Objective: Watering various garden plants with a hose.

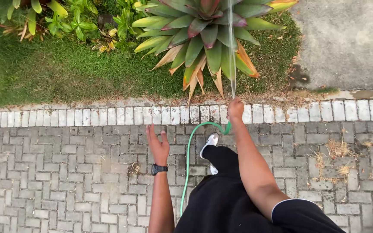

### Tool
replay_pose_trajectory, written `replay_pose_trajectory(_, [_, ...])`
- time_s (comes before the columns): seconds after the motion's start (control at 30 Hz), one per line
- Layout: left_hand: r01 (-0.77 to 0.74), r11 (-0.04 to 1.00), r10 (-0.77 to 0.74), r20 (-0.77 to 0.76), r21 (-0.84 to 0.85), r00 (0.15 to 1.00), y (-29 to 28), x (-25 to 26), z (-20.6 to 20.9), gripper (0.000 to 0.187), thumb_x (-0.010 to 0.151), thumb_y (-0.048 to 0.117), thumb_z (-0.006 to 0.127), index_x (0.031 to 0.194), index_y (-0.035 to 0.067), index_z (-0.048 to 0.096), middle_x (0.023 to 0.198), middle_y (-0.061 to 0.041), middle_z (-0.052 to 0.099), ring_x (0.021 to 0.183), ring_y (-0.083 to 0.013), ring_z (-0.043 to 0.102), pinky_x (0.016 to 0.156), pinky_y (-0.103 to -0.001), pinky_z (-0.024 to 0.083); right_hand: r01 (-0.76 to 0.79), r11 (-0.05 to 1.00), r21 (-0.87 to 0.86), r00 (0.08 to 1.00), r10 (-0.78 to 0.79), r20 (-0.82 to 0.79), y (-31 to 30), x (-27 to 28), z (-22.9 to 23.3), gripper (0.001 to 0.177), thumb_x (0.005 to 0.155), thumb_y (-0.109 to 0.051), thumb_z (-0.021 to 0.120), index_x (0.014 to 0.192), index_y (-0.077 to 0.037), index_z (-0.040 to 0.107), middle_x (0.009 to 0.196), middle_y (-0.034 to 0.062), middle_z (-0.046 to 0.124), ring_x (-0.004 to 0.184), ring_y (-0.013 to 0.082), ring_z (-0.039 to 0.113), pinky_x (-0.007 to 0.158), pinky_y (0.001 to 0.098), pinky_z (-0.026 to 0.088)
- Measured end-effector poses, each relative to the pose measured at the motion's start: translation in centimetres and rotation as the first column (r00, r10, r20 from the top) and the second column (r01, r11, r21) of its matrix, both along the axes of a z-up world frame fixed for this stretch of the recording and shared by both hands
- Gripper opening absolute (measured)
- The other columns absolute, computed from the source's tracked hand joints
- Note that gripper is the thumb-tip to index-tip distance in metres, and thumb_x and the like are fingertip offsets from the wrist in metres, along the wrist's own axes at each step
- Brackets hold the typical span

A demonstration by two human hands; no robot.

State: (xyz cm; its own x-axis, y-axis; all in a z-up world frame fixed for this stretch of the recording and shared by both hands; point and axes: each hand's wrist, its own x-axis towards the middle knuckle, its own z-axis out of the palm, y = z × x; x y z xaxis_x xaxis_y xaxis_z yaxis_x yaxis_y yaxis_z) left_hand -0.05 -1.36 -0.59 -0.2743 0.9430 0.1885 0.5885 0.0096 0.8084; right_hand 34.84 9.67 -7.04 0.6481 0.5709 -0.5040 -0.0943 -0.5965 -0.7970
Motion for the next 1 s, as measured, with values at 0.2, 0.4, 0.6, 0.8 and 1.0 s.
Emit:
replay_pose_trajectory(0.2, [-0.075, 0.997, 0.075, 0.037, 0.012, 0.996, -7.2, 1.2, -2.1, 0.058, 0.096, 0.014, 0.062, 0.149, -0.001, 0.045, 0.159, -0.035, 0.036, 0.15, -0.0496, 0.032, 0.121, -0.053, 0.029, -0.126, 0.985, -0.12, 0.992, 0.126, -0.009, -7.1, 3.0, 1.0, 0.067, 0.107, -0.054, 0.032, 0.067, -0.004, 0.054, 0.053, 0.0091, 0.053, 0.038, 0.0225, 0.053, 0.036, 0.0407, 0.046])
replay_pose_trajectory(0.4, [-0.139, 0.99, 0.139, 0.032, -0.005, 0.99, -9.2, 4.0, -0.6, 0.057, 0.097, 0.016, 0.063, 0.149, -0.001, 0.045, 0.16, -0.032, 0.036, 0.151, -0.0469, 0.032, 0.122, -0.052, 0.028, -0.238, 0.965, -0.108, 0.94, 0.201, -0.276, -8.1, 6.6, 2.2, 0.048, 0.108, -0.043, 0.039, 0.084, -0.004, 0.051, 0.06, 0.007, 0.05, 0.042, 0.0171, 0.044, 0.038, 0.0393, 0.039])
replay_pose_trajectory(0.6, [-0.144, 0.987, 0.142, 0.034, 0.072, 0.989, -8.4, 8.8, 2.7, 0.055, 0.099, 0.015, 0.063, 0.149, -0.002, 0.046, 0.161, -0.033, 0.032, 0.152, -0.0485, 0.028, 0.12, -0.052, 0.028, -0.286, 0.884, 0.37, 0.82, 0.426, -0.382, -6.2, 10.3, 28.5, 0.02, 0.11, -0.023, 0.036, 0.101, -0.01, 0.047, 0.075, 0.0051, 0.053, 0.056, 0.0149, 0.049, 0.046, 0.0308, 0.047])
replay_pose_trajectory(0.8, [-0.173, 0.977, 0.178, -0.03, 0.125, 0.984, -5.0, 14.1, 6.3, 0.053, 0.097, 0.011, 0.063, 0.148, -0.002, 0.05, 0.16, -0.032, 0.036, 0.15, -0.0502, 0.031, 0.122, -0.055, 0.026, -0.251, 0.798, 0.548, 0.794, 0.494, -0.355, 1.4, 15.8, 23.6, 0.029, 0.111, -0.023, 0.039, 0.104, -0.004, 0.058, 0.07, 0.0044, 0.053, 0.054, 0.0127, 0.048, 0.047, 0.026, 0.046])
replay_pose_trajectory(1.0, [-0.161, 0.974, 0.173, -0.065, 0.158, 0.983, -4.1, 19.1, 8.8, 0.047, 0.099, 0.012, 0.062, 0.143, -0.001, 0.054, 0.161, -0.032, 0.035, 0.15, -0.0509, 0.031, 0.124, -0.055, 0.026, -0.404, 0.825, 0.394, 0.782, 0.535, -0.319, 4.5, 18.9, 16.5, 0.035, 0.112, -0.035, 0.038, 0.111, -0.011, 0.063, 0.062, -0.0018, 0.039, 0.046, 0.0076, 0.034, 0.036, 0.0221, 0.031])
